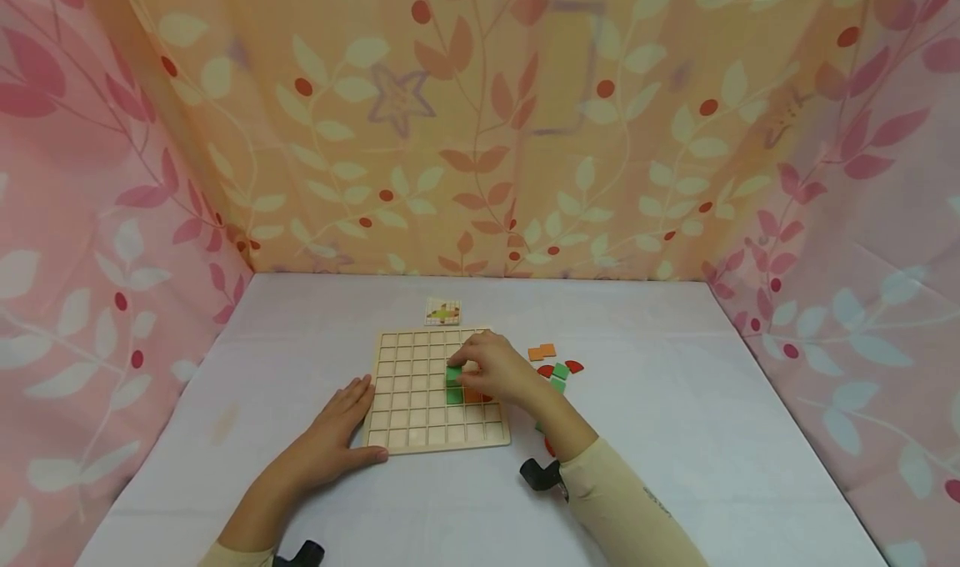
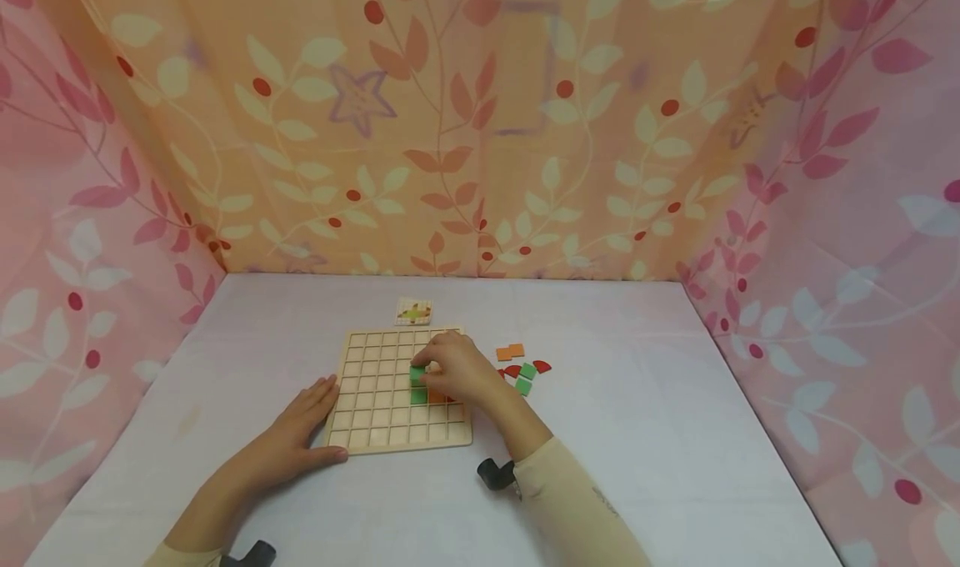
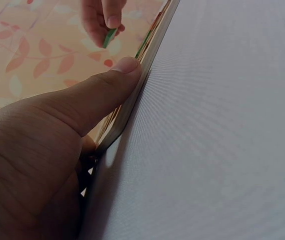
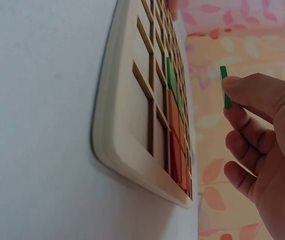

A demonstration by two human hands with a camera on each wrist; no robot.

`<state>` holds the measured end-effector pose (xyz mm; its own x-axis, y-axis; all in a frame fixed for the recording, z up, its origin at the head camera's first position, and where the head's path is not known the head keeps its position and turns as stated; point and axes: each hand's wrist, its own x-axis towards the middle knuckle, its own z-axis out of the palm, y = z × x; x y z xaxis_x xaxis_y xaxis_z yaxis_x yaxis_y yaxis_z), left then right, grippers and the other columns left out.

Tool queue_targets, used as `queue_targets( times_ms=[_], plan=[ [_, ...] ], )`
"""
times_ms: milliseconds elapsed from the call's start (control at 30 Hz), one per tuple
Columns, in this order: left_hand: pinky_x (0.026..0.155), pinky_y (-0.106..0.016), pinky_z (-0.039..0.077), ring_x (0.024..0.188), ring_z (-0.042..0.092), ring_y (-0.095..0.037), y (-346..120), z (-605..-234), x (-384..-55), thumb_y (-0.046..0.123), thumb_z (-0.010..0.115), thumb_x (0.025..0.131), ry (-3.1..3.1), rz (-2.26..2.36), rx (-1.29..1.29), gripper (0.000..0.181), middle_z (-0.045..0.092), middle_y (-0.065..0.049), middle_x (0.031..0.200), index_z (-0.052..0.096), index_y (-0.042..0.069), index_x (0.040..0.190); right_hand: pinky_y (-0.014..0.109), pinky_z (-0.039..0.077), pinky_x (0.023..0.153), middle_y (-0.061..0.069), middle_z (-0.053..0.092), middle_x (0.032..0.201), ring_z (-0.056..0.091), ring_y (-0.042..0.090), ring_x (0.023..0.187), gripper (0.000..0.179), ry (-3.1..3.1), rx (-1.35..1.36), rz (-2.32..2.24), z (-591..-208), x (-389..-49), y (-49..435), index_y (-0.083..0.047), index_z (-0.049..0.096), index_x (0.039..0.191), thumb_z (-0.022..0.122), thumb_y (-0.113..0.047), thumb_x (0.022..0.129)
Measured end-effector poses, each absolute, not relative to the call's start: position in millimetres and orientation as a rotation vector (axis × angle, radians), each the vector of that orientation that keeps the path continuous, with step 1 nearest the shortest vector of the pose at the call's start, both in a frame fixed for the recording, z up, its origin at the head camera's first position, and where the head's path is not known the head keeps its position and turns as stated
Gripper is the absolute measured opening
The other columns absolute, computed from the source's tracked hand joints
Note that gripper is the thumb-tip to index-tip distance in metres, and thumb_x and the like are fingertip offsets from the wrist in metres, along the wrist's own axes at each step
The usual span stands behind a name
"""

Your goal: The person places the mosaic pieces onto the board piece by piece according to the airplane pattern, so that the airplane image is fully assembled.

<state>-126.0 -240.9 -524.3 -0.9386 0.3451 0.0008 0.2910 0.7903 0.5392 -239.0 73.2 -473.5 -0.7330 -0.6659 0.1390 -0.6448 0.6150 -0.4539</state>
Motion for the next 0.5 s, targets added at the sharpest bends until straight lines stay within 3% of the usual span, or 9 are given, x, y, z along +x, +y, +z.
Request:
queue_targets(
  times_ms=[500],
  plan=[
    [0.124,-0.061,0.016,0.158,0.014,-0.038,-239.5,-519.8,-125.1,0.060,0.079,0.081,2.878,0.853,0.514,0.112,0.020,-0.014,0.170,0.030,-0.002,0.159,0.040,0.044,0.105,-0.008,0.071,0.110,0.059,0.014,0.110,0.022,2.763,-1.162,-0.702,-479.8,-238.9,51.9,-0.022,0.079,0.114,0.076,-0.029,0.094]
  ],
)
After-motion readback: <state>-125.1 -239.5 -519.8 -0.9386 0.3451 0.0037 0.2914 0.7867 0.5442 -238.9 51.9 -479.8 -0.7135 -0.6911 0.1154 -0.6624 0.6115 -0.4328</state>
